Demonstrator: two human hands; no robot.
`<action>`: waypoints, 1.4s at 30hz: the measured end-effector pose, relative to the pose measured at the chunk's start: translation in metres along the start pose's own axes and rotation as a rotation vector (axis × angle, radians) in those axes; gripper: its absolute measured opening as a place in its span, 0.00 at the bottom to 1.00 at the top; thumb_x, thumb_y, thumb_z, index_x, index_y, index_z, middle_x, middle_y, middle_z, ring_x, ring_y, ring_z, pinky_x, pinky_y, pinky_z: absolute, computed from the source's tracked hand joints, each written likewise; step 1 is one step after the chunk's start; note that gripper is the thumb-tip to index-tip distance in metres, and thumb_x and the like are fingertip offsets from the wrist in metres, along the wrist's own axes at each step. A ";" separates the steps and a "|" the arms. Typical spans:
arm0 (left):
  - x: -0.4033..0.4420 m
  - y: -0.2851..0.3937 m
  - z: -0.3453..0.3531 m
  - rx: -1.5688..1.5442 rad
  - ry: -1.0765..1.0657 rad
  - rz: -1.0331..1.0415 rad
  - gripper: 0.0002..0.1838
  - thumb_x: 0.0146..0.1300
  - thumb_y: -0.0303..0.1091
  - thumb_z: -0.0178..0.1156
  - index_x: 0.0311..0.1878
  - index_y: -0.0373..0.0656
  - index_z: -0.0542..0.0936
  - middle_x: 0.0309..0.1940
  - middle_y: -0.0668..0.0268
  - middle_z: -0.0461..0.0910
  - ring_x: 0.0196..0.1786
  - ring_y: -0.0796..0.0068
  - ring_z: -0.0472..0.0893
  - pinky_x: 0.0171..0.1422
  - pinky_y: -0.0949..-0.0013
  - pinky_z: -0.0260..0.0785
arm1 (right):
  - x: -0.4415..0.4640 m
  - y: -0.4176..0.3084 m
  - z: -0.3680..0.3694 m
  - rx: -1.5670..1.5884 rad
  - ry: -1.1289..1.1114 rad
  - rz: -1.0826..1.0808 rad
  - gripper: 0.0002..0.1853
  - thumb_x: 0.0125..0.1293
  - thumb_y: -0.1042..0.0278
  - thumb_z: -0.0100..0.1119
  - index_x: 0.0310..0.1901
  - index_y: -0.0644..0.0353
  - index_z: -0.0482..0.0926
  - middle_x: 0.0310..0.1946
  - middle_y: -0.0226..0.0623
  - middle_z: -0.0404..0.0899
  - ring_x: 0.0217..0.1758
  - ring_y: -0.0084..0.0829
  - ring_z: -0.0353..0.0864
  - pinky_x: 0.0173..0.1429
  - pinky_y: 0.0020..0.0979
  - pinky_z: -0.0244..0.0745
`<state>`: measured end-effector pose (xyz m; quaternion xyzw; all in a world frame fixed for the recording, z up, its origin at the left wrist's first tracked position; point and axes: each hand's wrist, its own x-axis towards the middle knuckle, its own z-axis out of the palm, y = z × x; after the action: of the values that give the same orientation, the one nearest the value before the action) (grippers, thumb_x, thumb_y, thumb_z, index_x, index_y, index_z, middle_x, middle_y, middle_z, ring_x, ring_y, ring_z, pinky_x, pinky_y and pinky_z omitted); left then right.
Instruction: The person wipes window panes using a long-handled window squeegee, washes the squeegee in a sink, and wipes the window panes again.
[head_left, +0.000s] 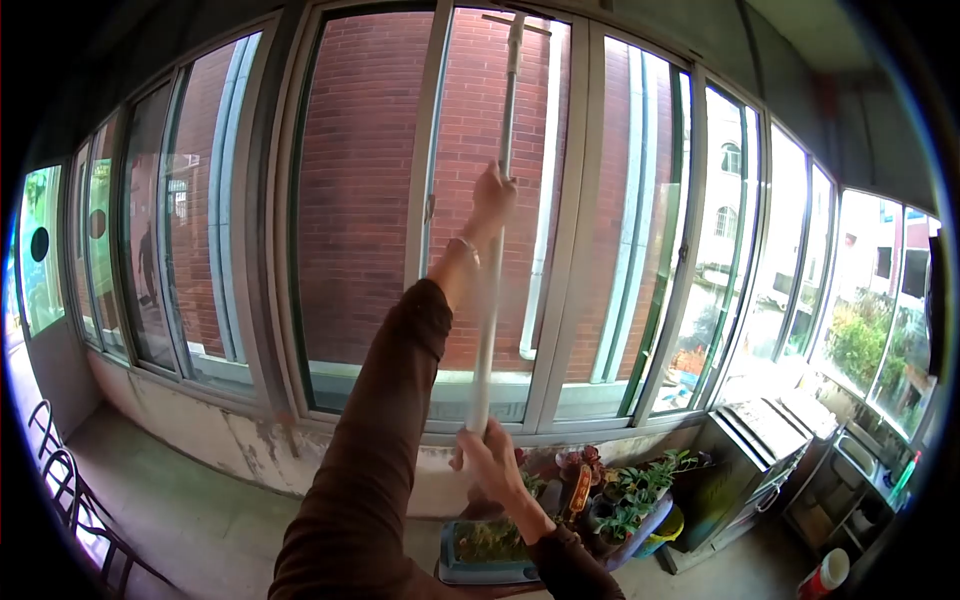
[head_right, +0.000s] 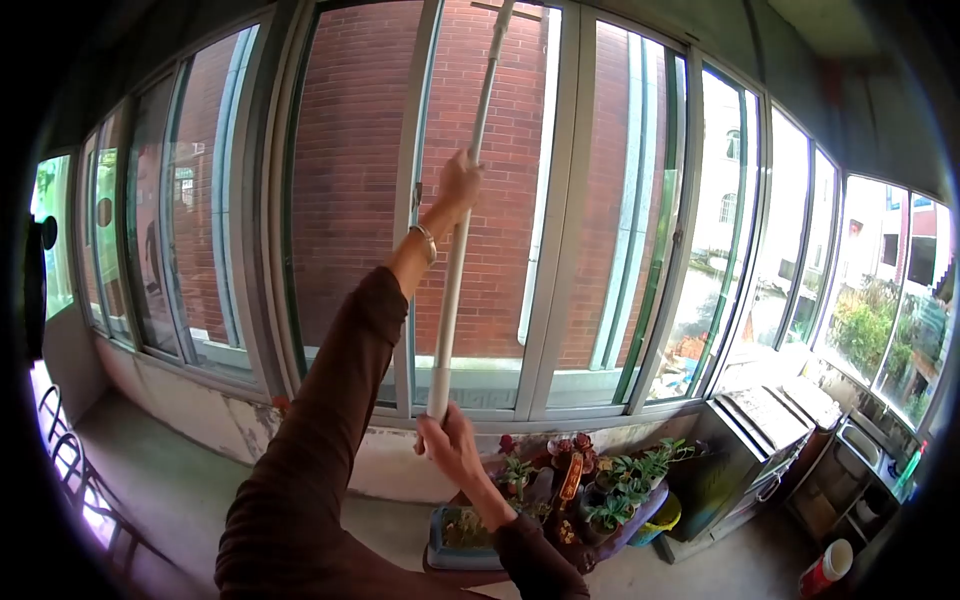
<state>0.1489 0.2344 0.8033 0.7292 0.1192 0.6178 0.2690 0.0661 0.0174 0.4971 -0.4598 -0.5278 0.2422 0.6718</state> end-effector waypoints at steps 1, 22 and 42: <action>0.005 0.006 -0.004 0.009 -0.004 -0.013 0.21 0.67 0.30 0.53 0.61 0.35 0.65 0.37 0.49 0.81 0.34 0.63 0.83 0.32 0.65 0.76 | 0.009 -0.003 0.001 0.012 -0.012 -0.022 0.11 0.66 0.65 0.50 0.40 0.65 0.66 0.22 0.32 0.72 0.23 0.21 0.73 0.27 0.26 0.69; -0.295 -0.155 0.073 0.066 -0.240 -0.239 0.47 0.58 0.23 0.59 0.74 0.34 0.39 0.58 0.37 0.68 0.46 0.48 0.79 0.46 0.57 0.73 | -0.176 0.200 -0.070 0.034 0.241 0.566 0.13 0.69 0.61 0.51 0.28 0.54 0.63 0.19 0.22 0.59 0.18 0.14 0.55 0.21 0.27 0.52; -0.645 -0.156 0.075 0.080 -0.411 -0.749 0.43 0.60 0.26 0.60 0.72 0.34 0.44 0.50 0.45 0.73 0.40 0.52 0.80 0.42 0.62 0.73 | -0.404 0.275 -0.109 -0.159 0.072 0.989 0.22 0.61 0.49 0.56 0.29 0.67 0.76 0.24 0.36 0.75 0.28 0.27 0.72 0.31 0.37 0.67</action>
<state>0.1119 0.0187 0.1721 0.7533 0.3434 0.3143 0.4645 0.0801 -0.2228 0.0578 -0.7129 -0.2401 0.4746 0.4571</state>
